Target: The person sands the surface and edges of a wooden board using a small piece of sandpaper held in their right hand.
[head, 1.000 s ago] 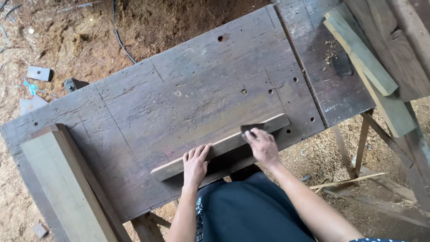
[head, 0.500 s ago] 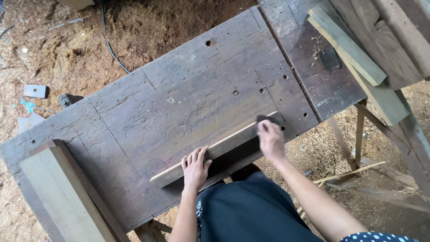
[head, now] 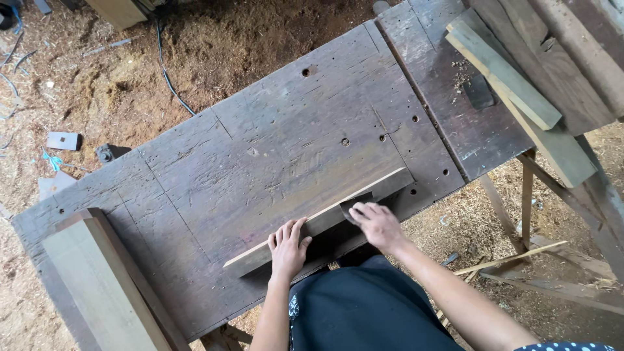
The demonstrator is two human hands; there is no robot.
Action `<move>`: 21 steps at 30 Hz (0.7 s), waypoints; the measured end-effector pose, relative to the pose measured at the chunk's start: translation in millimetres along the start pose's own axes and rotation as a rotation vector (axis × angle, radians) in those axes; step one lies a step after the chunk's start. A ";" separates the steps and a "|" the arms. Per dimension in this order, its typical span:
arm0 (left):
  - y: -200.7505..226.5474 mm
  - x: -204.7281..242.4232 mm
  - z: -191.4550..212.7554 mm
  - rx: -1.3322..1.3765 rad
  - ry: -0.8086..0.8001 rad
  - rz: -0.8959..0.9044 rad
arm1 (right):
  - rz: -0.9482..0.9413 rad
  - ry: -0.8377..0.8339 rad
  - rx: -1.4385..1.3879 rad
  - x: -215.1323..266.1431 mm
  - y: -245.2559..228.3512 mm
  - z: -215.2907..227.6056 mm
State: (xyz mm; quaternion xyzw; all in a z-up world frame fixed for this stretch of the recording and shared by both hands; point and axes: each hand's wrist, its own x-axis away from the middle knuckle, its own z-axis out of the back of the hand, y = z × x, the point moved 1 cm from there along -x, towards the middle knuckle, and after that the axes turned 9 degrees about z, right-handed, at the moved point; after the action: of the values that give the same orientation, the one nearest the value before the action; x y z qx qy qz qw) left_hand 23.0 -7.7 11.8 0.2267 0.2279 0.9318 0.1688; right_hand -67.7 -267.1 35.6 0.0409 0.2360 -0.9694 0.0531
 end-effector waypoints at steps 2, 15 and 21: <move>-0.9 4.7 -4.9 -0.060 0.065 -0.025 | -0.203 -0.160 0.010 1.0 22.4 6.7; -7.6 1.4 -10.7 -0.085 -0.012 0.016 | -0.616 -0.040 -0.099 -1.8 37.9 9.2; -6.2 1.3 -8.0 -0.065 -0.020 0.023 | -0.256 -0.286 -0.151 15.8 16.7 -43.6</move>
State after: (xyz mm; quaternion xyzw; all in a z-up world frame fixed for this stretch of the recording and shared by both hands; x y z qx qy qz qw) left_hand 19.2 -4.7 2.8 0.2328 0.1935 0.9382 0.1676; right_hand -78.9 -263.0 -12.2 -0.1314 0.3014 -0.9438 -0.0345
